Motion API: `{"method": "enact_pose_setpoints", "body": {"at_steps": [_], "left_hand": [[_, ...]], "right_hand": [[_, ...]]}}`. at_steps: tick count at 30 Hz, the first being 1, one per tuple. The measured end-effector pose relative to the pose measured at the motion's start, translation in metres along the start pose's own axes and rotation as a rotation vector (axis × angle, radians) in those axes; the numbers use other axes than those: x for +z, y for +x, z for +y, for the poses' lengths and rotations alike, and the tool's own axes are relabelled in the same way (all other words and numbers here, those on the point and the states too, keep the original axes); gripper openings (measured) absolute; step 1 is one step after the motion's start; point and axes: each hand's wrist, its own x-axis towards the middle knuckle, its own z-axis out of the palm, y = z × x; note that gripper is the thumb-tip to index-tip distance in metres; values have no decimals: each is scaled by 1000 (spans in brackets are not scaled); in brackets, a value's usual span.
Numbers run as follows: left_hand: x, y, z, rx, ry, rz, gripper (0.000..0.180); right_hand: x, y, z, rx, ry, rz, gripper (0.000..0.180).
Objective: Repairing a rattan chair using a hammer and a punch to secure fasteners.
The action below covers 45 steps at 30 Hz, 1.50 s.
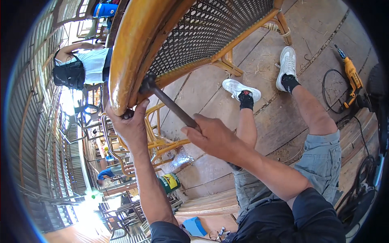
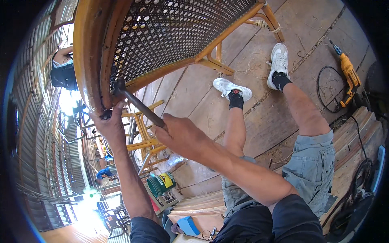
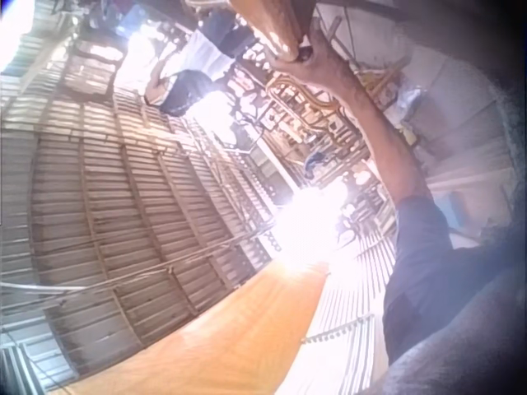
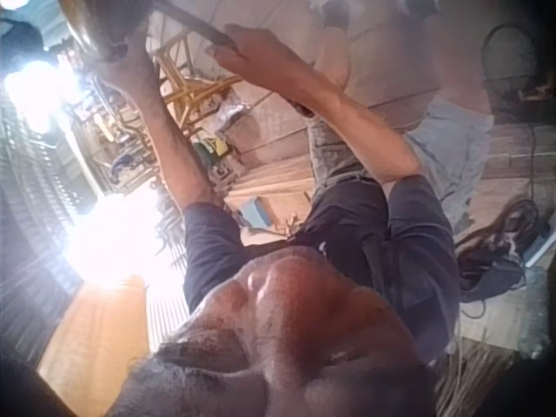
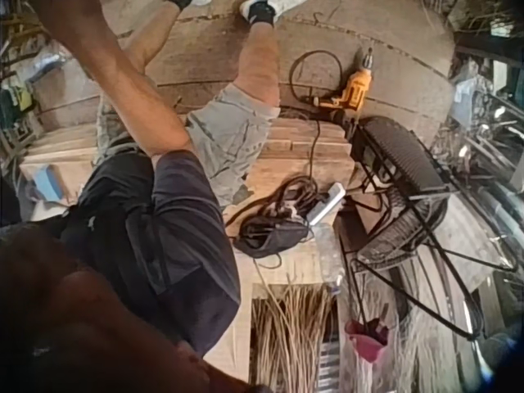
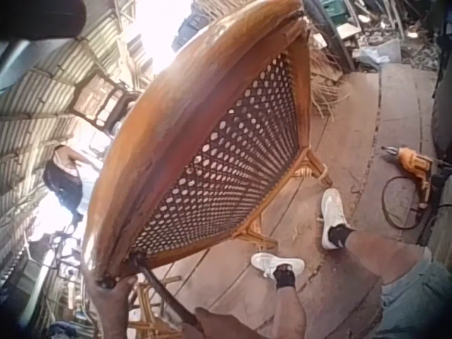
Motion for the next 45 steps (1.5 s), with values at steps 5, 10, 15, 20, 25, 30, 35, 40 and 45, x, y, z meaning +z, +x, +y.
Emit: {"method": "enact_pose_setpoints", "body": {"at_steps": [5, 10, 15, 20, 25, 30, 35, 40, 45], "left_hand": [[-1, -1, -4, -1, -31, 11, 62], [-1, 0, -1, 2, 15, -1, 62], [2, 1, -1, 43, -12, 19, 61], [-1, 0, -3, 30, 47, 10, 60], [3, 3, 0, 35, 68, 14, 62], [1, 3, -1, -17, 23, 2, 65], [4, 4, 0, 19, -7, 4, 65], [0, 1, 6, 19, 45, 1, 62], [5, 3, 1, 43, 26, 32, 64]], "right_hand": [[-12, -8, -10, 68, 68, -50, 33], [-4, -3, -1, 26, 61, -2, 26], [-8, -9, 0, 52, 148, 20, 25], [-8, 1, 8, 76, -31, -30, 25], [-5, -7, 1, 24, 137, 90, 27], [-8, 0, 6, 108, -9, -35, 29], [-2, -2, 6, 80, 133, 99, 32], [-8, -2, 10, 81, 109, 52, 30], [-4, 2, 22, -29, 44, 65, 27]]}}
